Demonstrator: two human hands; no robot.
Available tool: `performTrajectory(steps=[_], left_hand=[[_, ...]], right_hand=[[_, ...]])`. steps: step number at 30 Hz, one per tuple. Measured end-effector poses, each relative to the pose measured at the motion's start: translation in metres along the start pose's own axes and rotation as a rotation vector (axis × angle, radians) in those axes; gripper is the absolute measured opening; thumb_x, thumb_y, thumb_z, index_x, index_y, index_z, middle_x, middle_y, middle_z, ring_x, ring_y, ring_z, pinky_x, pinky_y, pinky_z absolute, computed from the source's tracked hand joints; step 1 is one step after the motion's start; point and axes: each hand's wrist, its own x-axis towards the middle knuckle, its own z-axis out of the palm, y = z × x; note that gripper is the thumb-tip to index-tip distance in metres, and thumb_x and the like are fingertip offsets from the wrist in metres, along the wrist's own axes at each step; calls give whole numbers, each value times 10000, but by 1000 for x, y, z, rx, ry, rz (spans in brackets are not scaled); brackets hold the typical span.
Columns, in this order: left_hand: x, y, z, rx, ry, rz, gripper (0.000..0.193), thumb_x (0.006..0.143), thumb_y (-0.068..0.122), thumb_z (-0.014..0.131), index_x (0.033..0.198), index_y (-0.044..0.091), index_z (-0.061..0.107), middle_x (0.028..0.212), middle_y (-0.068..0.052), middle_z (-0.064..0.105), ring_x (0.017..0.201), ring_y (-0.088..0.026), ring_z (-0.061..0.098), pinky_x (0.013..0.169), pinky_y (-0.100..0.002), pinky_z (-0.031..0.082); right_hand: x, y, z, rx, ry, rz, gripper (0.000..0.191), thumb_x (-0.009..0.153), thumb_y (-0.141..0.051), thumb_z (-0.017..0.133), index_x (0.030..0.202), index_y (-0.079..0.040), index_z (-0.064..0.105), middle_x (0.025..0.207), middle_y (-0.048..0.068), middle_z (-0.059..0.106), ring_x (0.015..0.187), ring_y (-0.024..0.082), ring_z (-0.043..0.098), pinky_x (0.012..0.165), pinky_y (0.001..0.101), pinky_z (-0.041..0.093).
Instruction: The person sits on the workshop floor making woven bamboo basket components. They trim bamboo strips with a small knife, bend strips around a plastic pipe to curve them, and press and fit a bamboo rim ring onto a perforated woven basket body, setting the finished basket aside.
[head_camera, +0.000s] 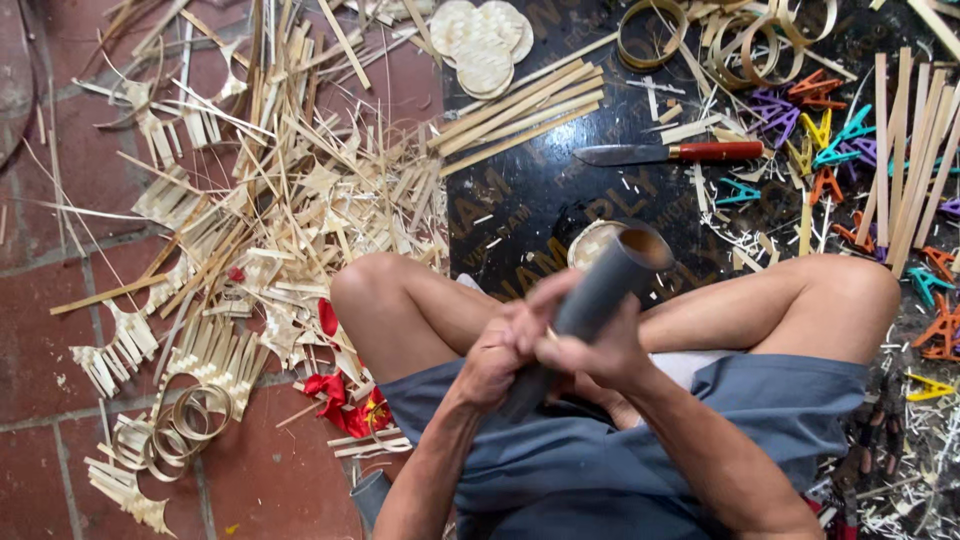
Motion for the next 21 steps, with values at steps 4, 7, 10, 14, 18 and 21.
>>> performTrajectory(steps=[4, 7, 10, 14, 18, 21], left_hand=[[-25, 59, 5, 776, 227, 246, 259, 1061, 151, 552, 1134, -49, 700, 1029, -90, 674, 967, -157, 616, 865, -289, 511], [-47, 101, 8, 1110, 480, 214, 300, 1023, 191, 573, 1187, -33, 685, 907, -124, 717, 833, -159, 657, 769, -310, 535], [-66, 119, -1, 1336, 618, 108, 308, 972, 194, 667, 1196, -16, 690, 895, -169, 712, 811, -214, 667, 741, -350, 538], [-95, 129, -49, 1502, 400, 313, 589, 730, 242, 842, 1229, -13, 660, 1051, -150, 734, 903, -258, 714, 775, -371, 555], [-122, 149, -147, 1595, 997, 386, 292, 979, 224, 781, 1156, 6, 703, 963, -143, 661, 809, -275, 632, 762, -404, 522], [-108, 132, -212, 1728, 1175, 223, 311, 1076, 302, 767, 1072, -6, 720, 947, -154, 664, 790, -279, 611, 692, -437, 490]], right_hand=[[25, 28, 17, 88, 131, 17, 550, 873, -174, 741, 1354, 17, 552, 1141, 117, 703, 1099, 211, 694, 1002, 413, 549], [34, 50, 20, 205, 132, 249, 456, 1001, -304, 630, 1319, 22, 628, 1245, 85, 699, 1182, 145, 661, 1086, 334, 501], [40, 71, 22, 27, 71, 356, 359, 956, -200, 695, 1232, 26, 662, 1137, 81, 723, 1060, 107, 685, 952, 288, 566], [51, 98, 14, 238, 336, 192, 254, 958, -99, 645, 1169, 38, 682, 878, 60, 689, 660, 89, 637, 517, 237, 495], [43, 105, -30, 262, 587, 375, 161, 935, -12, 686, 1075, 65, 674, 751, 76, 662, 473, 67, 532, 379, 209, 364], [17, 95, -63, 323, 496, 479, 153, 916, 2, 661, 1059, 53, 680, 746, 95, 680, 440, 60, 512, 367, 195, 350]])
